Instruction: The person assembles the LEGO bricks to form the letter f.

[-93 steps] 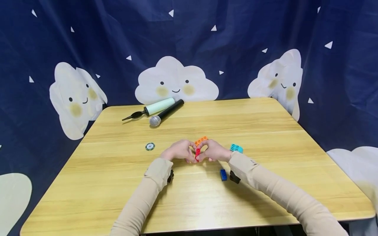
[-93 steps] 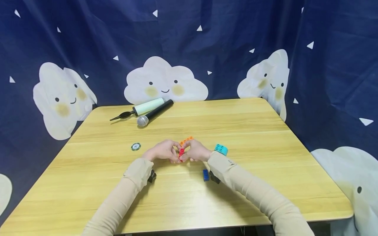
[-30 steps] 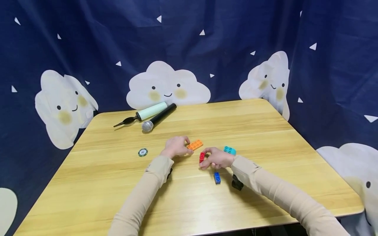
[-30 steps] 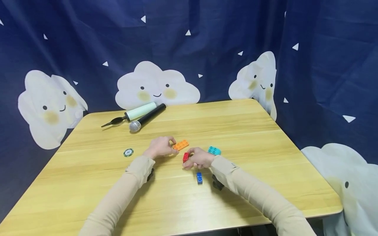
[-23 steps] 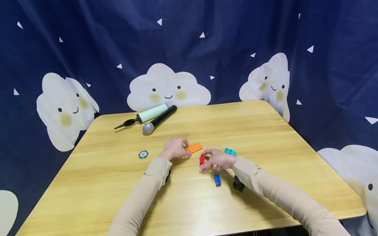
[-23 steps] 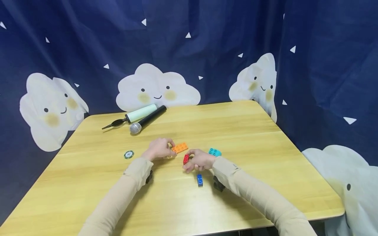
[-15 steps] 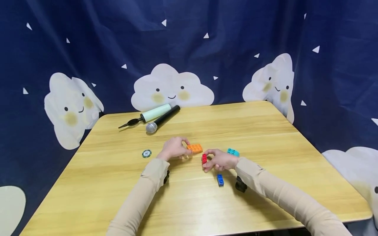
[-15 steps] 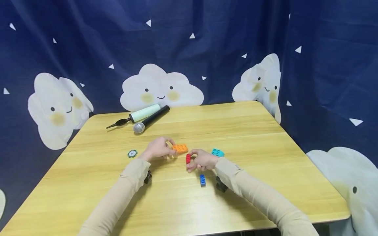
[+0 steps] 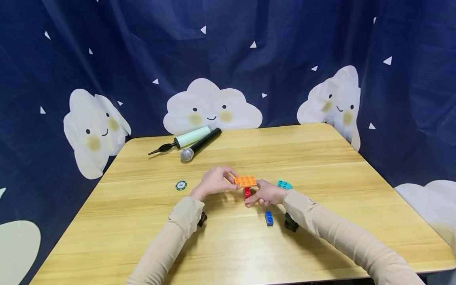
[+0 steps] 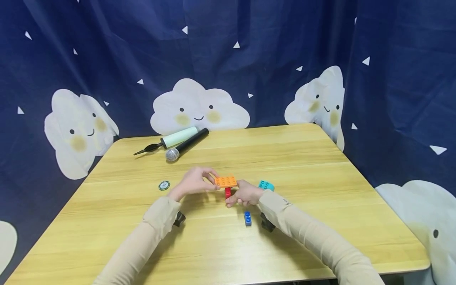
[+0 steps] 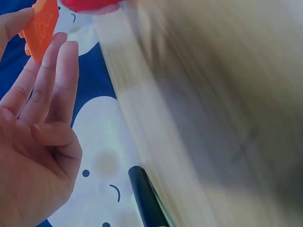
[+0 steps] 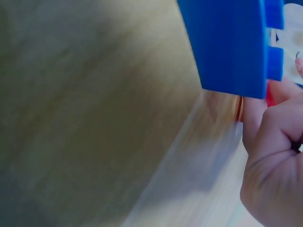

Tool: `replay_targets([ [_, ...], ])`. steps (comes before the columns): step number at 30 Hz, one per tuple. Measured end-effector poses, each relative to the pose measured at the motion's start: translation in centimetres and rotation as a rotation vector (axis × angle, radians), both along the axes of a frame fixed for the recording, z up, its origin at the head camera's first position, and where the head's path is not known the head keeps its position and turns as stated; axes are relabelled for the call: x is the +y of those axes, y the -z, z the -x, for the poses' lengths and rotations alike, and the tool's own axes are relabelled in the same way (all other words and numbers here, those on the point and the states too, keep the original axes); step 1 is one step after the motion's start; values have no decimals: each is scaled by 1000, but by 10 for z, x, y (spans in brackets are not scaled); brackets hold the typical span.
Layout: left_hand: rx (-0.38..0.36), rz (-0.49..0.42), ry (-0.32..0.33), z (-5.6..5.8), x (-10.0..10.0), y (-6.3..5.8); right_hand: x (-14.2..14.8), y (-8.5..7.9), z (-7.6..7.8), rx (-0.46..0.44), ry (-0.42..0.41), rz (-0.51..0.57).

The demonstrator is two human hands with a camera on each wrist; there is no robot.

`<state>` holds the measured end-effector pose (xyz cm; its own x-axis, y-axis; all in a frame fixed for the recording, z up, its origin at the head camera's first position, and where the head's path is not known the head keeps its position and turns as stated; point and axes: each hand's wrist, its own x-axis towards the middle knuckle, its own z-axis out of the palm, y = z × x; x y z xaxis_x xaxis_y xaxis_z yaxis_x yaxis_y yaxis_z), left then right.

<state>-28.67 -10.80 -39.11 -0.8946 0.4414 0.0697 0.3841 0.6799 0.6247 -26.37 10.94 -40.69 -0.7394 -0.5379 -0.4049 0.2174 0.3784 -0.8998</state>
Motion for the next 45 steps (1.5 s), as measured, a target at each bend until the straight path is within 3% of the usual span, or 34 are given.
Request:
replay_targets([
  [4,-2,12,9,-3,4,3,0,2,-1,27,9,27],
  [16,23,42,15,-2,9,18,4,9,2,-44,48,106],
  [27,21,81,27,-4,13,15,3,12,1,1,62,85],
  [35,70,76,16,-3,17,17,1,11,2,18,55,77],
  [45,45,64,1,-3,22,18,4,11,1,-98,68,170],
])
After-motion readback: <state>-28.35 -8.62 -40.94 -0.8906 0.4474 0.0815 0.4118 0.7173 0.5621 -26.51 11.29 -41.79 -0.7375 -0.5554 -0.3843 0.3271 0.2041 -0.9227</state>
